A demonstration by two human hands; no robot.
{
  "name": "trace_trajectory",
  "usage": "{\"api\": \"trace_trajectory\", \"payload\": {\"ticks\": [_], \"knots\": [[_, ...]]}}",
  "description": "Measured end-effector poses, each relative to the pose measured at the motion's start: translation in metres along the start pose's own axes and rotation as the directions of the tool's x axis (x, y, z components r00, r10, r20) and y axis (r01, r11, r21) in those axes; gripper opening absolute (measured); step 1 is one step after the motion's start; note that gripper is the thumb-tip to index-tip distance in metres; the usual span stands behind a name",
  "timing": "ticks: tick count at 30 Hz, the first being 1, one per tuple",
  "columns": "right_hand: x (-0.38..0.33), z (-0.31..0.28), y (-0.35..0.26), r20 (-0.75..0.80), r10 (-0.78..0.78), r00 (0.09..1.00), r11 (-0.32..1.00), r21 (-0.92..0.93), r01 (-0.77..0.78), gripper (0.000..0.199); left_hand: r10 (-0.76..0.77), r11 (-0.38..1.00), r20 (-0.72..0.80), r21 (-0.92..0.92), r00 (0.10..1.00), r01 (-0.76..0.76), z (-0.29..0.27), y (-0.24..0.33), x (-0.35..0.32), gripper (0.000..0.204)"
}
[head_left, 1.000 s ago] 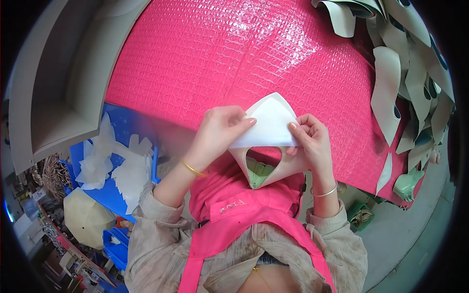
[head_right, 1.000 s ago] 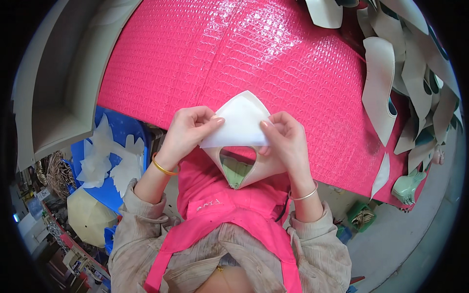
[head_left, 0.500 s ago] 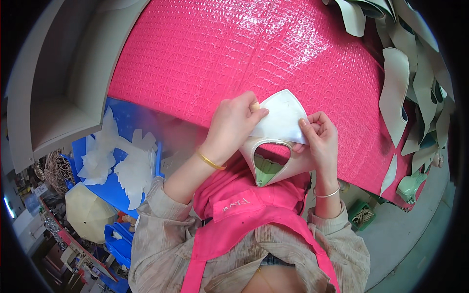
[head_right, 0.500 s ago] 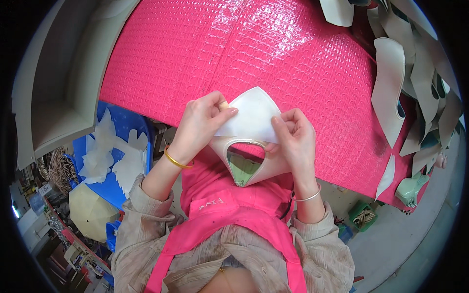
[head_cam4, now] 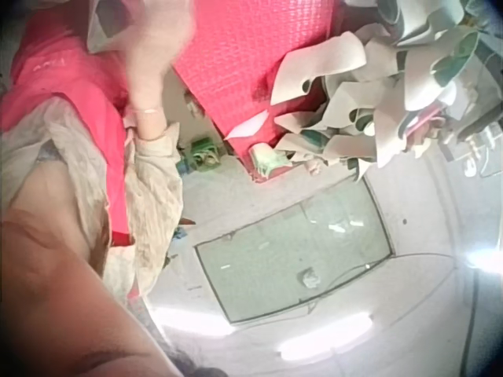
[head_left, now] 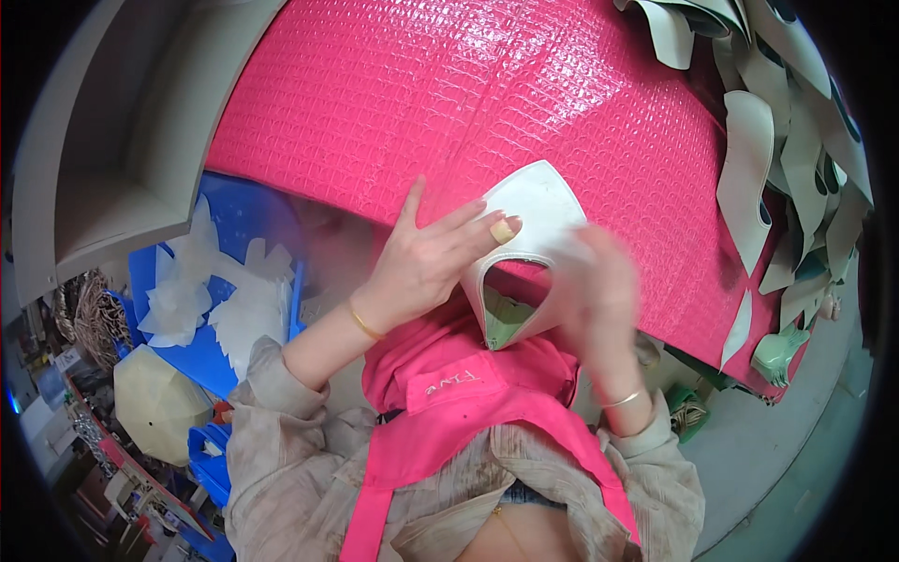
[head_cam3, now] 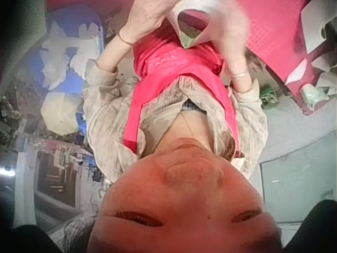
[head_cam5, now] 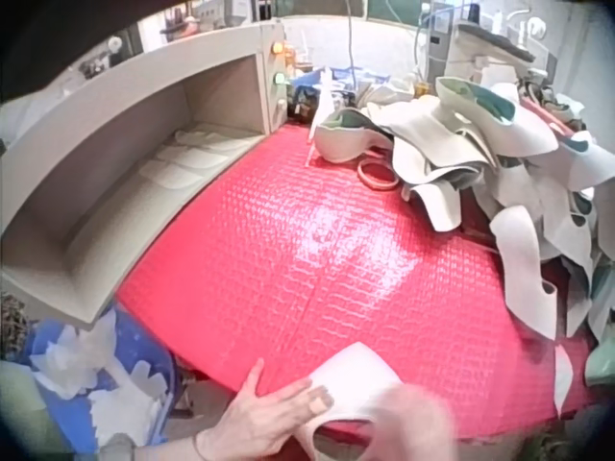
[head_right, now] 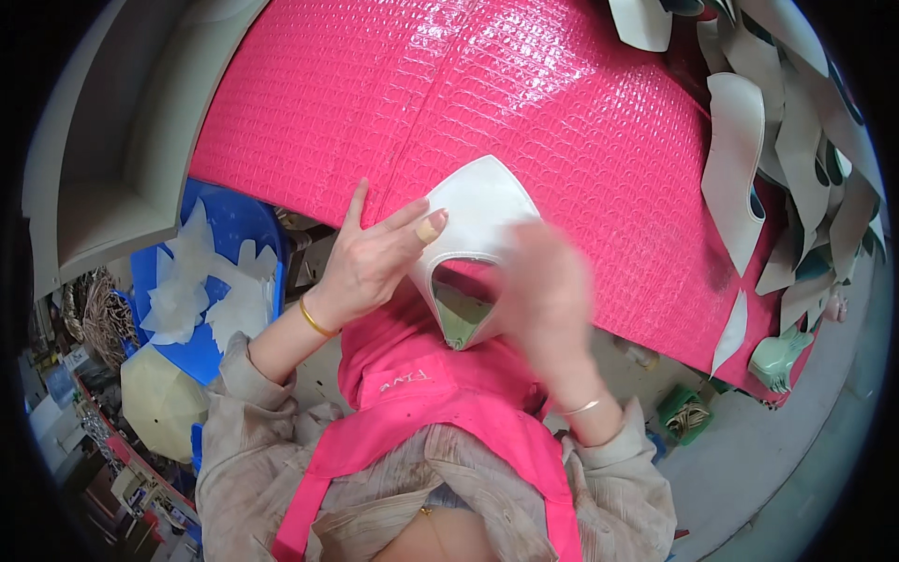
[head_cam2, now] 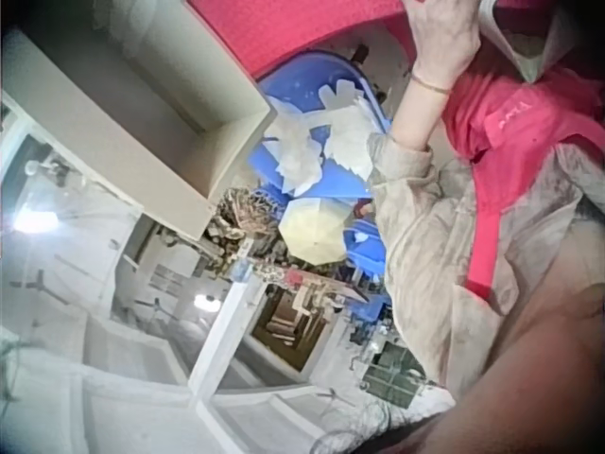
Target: The person assembles shoe components by hand, fitting white and green insole-like pieces into white shoe uppers. They repeatedly pick up parts from a blue bin and the workbench, align them, and press them into place on a pink textured mat.
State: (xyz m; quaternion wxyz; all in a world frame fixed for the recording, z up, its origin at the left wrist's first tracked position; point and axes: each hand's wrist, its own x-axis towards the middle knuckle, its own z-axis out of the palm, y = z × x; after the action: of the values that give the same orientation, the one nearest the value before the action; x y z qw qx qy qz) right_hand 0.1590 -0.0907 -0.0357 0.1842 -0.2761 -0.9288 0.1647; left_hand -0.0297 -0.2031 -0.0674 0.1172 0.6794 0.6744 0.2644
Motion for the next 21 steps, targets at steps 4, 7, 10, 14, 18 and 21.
{"api": "trace_trajectory", "payload": {"ticks": [4,7,10,14,18,21], "knots": [[-0.013,0.005,0.004,0.428,-0.021,0.903,0.994,-0.085,0.064,0.059,0.162,0.986,0.034,0.031,0.986,-0.163,-0.013,-0.018,-0.012,0.040],[-0.023,-0.020,0.026,0.332,0.137,0.933,0.987,-0.129,-0.099,0.055,0.179,0.973,0.040,0.139,0.983,-0.183,-0.019,-0.018,-0.017,0.040],[0.006,-0.018,0.014,0.172,0.295,0.940,0.954,-0.001,-0.300,0.041,0.021,0.998,0.045,-0.054,0.999,-0.019,-0.030,-0.007,0.001,0.043],[0.035,-0.036,0.005,0.427,0.205,0.881,0.609,0.649,-0.456,0.021,-0.038,0.954,-0.360,-0.290,0.932,-0.073,-0.058,-0.026,0.003,0.048],[0.114,-0.051,0.004,0.249,0.225,0.942,0.530,0.780,-0.333,0.020,-0.199,0.970,-0.651,-0.024,0.732,0.243,-0.131,-0.128,0.028,0.026],[0.180,-0.013,0.037,0.272,0.185,0.944,0.604,0.726,-0.328,0.025,-0.200,0.867,-0.646,0.234,0.737,0.440,-0.157,-0.213,0.078,0.023]]}}
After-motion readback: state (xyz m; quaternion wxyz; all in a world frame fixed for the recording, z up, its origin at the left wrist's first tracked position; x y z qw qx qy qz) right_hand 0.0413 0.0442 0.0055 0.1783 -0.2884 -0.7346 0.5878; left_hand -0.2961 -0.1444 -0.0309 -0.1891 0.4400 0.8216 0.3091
